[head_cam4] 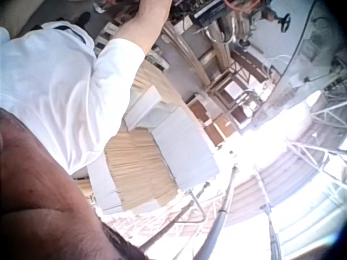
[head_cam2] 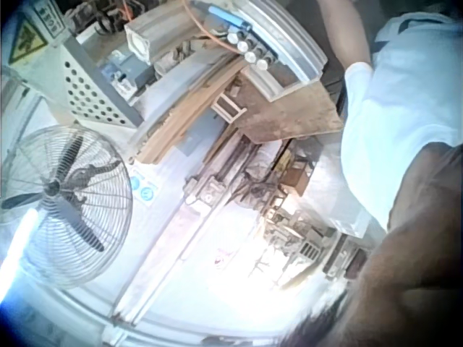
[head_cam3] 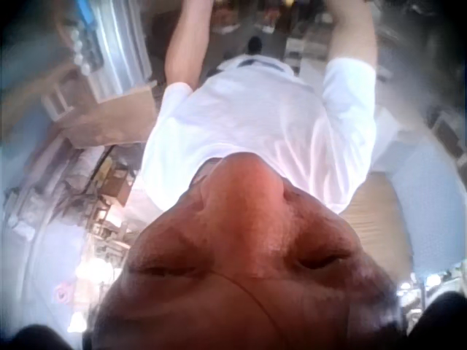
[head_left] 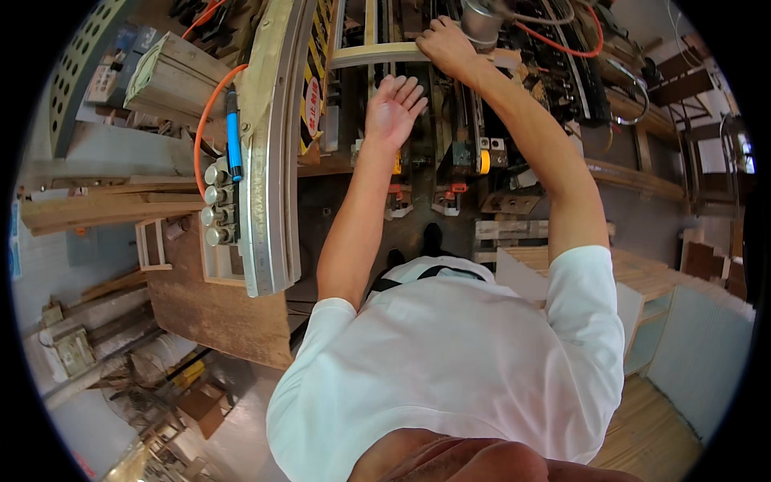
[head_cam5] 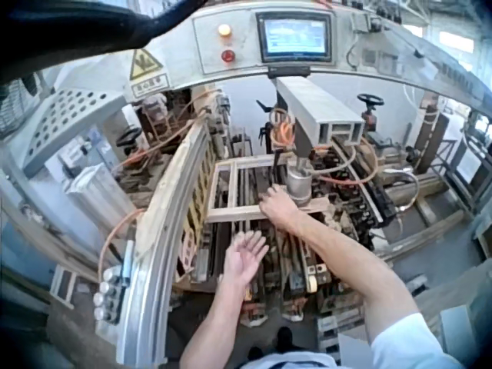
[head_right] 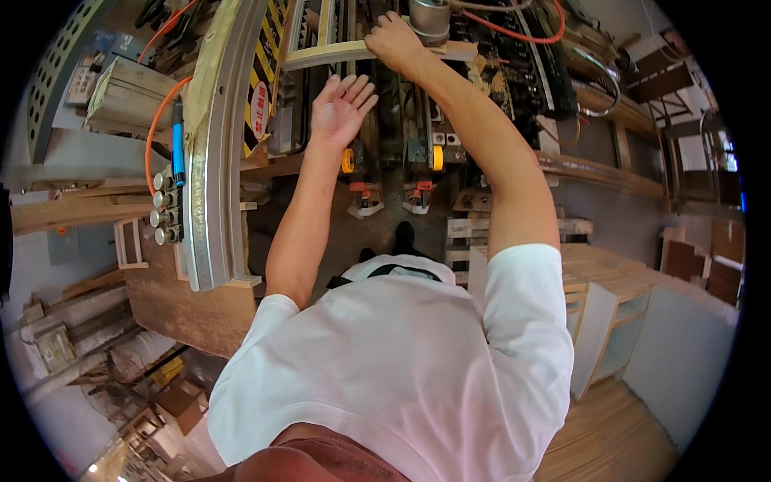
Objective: The person repeatedly picks up rectangular wooden frames from a nearby stack and places them onto a jig on a workbench. They align the frames with the jig's guides and press down to secure them, then remove the frames and place them on a growing pile. The process is repeated continuously throughout the video.
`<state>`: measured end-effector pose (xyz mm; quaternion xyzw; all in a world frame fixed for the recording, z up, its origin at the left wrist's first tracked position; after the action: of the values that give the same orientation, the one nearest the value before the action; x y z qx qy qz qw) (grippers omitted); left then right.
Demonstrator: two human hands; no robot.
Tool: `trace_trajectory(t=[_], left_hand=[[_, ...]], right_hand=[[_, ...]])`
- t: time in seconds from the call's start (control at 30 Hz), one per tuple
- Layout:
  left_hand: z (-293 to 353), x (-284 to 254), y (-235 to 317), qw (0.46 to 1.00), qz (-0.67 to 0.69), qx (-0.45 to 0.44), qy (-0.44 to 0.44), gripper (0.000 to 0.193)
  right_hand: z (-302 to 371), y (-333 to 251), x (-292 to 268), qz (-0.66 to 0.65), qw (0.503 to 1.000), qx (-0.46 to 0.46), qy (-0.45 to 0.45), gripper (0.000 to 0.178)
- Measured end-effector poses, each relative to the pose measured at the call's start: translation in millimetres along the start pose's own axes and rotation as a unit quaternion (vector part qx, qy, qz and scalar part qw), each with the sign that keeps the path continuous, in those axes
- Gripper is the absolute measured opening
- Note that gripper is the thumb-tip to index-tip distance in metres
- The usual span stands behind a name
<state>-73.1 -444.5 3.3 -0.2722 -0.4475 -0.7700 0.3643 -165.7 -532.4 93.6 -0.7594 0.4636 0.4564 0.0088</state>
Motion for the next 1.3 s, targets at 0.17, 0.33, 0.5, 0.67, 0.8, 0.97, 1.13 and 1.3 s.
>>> trace_trajectory(t=[0.17, 0.33, 0.5, 0.67, 0.8, 0.97, 1.13, 1.3], left_hand=[[-61.1, 24.6, -9.3, 0.997, 0.077, -0.003, -0.002, 0.081], [-85.8, 37.6, -2.2, 0.979, 0.202, 0.032, -0.010, 0.092], [-76.6, 29.5, -12.6, 0.975, 0.219, 0.044, 0.005, 0.078], [-39.3, -3.9, -37.1, 0.973, 0.207, 0.023, 0.101, 0.047], [17.7, -22.4, -63.8, 0.980, 0.164, 0.015, 0.111, 0.032], [109.7, -51.6, -92.1, 0.984, 0.165, -0.024, 0.067, 0.032], [217.3, -88.7, -111.4, 0.984, 0.148, -0.083, 0.045, 0.032], [290.1, -142.2, -120.6, 0.981, 0.135, -0.121, 0.070, 0.037]], right_hand=[[-6.6, -0.2, 9.3, -0.064, 0.996, 0.017, -0.060, 0.010], [-7.7, -1.1, 12.8, -0.111, 0.990, 0.026, -0.079, 0.015], [-11.1, -6.1, 11.1, -0.092, 0.991, 0.007, -0.097, 0.016], [-11.2, -4.8, 12.5, -0.107, 0.991, -0.003, -0.079, 0.018], [-9.2, -5.2, 18.9, -0.118, 0.988, -0.009, -0.096, 0.021], [-13.2, -4.8, 19.9, -0.110, 0.982, 0.009, -0.152, 0.019], [-9.2, -10.6, 39.5, -0.106, 0.979, 0.023, -0.175, 0.019], [-14.1, -5.9, 39.5, -0.095, 0.967, 0.073, -0.225, 0.027]])
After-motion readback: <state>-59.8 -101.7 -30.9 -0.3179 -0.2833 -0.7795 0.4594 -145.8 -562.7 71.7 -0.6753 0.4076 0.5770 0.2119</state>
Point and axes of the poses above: each hand's wrist, its own z-axis away from the middle knuckle, its own x-axis out of the palm, y = z × x, the point moved 8 cm from there along -z, towards the middle knuckle, and after that the axes turned 14 degrees about y, right-handed, at the moved point
